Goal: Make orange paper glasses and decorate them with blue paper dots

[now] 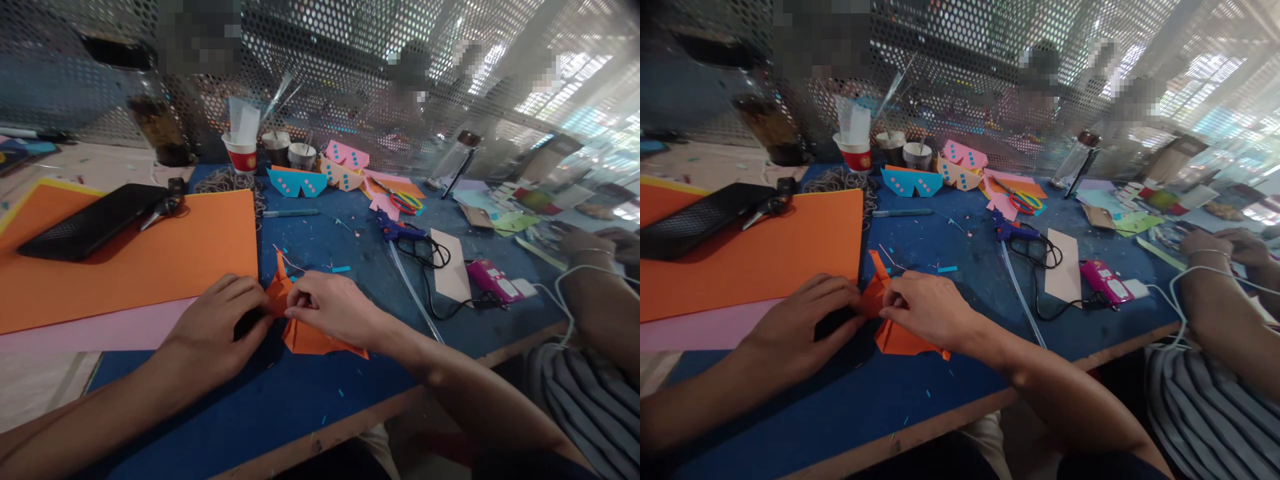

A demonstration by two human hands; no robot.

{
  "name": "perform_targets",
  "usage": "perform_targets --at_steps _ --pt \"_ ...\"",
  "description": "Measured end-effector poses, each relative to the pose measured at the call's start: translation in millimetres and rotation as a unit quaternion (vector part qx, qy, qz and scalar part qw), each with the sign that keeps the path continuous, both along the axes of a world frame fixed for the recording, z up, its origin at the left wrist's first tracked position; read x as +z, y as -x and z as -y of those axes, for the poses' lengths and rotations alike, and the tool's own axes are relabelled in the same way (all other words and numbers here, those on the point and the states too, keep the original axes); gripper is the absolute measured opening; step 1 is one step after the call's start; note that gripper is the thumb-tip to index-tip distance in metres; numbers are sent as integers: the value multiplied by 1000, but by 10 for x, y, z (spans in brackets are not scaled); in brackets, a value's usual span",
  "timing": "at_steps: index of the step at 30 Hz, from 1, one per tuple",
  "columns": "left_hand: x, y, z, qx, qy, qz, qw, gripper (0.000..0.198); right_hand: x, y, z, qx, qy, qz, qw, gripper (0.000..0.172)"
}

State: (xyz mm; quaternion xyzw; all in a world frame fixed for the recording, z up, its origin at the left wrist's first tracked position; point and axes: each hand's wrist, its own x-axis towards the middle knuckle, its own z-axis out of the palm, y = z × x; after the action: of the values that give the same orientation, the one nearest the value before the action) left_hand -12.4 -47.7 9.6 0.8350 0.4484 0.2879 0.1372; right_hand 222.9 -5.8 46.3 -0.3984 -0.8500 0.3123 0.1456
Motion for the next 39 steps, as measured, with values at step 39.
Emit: perform_targets --at_steps 39 --pt "16 -48 -81 23 2 -12 1000 15 -19 28 3 -17 21 -8 1000 10"
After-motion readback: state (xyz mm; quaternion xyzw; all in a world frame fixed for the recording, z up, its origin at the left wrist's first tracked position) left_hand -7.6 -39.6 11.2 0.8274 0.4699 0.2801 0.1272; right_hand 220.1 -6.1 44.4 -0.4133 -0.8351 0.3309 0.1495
